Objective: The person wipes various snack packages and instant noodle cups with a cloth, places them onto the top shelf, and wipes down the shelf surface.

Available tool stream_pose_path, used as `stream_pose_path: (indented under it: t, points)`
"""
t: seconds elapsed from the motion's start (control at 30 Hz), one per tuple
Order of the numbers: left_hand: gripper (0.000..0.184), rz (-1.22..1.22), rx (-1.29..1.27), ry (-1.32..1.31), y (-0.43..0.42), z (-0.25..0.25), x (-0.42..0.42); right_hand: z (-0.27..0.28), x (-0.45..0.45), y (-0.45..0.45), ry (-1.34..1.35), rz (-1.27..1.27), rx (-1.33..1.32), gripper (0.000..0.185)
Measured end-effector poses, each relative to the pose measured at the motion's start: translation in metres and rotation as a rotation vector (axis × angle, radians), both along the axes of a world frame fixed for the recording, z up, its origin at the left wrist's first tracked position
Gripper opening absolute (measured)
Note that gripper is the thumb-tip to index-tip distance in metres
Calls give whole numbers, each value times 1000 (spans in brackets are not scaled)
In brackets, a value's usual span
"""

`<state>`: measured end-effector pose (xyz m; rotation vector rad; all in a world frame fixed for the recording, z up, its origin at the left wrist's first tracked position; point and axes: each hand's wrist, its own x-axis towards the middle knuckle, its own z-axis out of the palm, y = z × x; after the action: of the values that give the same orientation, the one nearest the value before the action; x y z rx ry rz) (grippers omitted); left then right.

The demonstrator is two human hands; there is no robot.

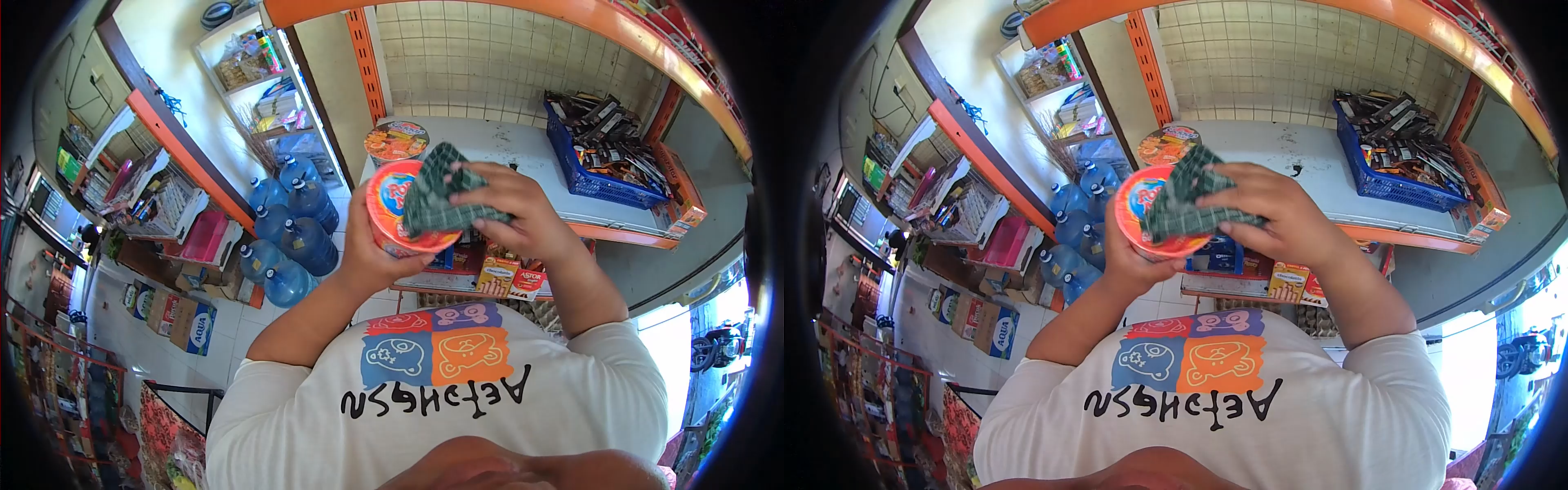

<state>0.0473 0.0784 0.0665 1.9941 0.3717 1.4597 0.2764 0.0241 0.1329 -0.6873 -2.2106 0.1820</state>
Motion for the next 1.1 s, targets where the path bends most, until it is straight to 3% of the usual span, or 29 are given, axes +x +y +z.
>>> stream_pose_path:
  t: [0.03,0.07,0.23,0.3,0.33,0.37,0.43,0.47,0.5,0.53,0.57,0.6,0.63,0.67,0.7,0.77,0.8,0.83,0.9,0.93,1.03,1.1]
  points:
    - [97,-88,-75,0,0,-1,3,0,-1,-2,30,-185,0,37]
    - [99,-161,-143,-16,-3,-2,9,0,-4,-4,-18,-204,21,38]
    - [100,-228,-214,33,1,12,20,4,21,-9,-60,1,52,41]
    - [101,-293,-296,62,5,16,26,3,47,-11,42,13,-68,40]
    - [100,-286,-227,23,3,31,29,1,58,-14,96,-63,64,35]
    - [100,-284,-213,15,6,42,30,-5,72,-21,187,-187,11,32]
    - [97,-255,-3,-40,22,70,28,-28,97,-26,389,-369,0,25]
    - [97,-45,210,69,23,95,24,-44,107,-20,501,-425,39,23]
    - [103,15,283,24,29,115,30,-54,117,-18,494,-412,52,23]
    - [115,-24,509,-10,35,145,32,-64,127,-17,506,-473,29,23]
    - [125,21,909,-178,61,170,39,-71,134,-17,517,-538,2,23]
    - [131,95,1002,-168,67,193,41,-77,140,-18,510,-531,10,23]
    - [130,281,1296,-209,57,234,43,-82,146,-19,430,-560,16,24]
    - [122,-8,1316,-181,51,266,47,-86,151,-19,352,-592,23,24]
    - [120,170,1193,-107,40,281,48,-91,154,-19,349,-591,33,24]
    - [87,445,1285,33,30,322,55,-98,161,-21,358,-557,-66,24]
    - [73,484,1210,23,29,331,62,-94,158,-24,352,-561,-105,24]
    - [73,486,1215,19,26,339,65,-94,160,-25,351,-560,-99,24]
    - [65,525,799,177,20,352,72,-95,164,-25,314,-506,-89,23]
    - [65,526,802,175,17,352,75,-93,164,-27,304,-491,-112,24]
    - [63,1052,668,395,11,349,83,-97,167,-27,323,-460,-111,25]
    - [63,1108,661,460,22,343,86,-96,168,-28,304,-453,-114,25]
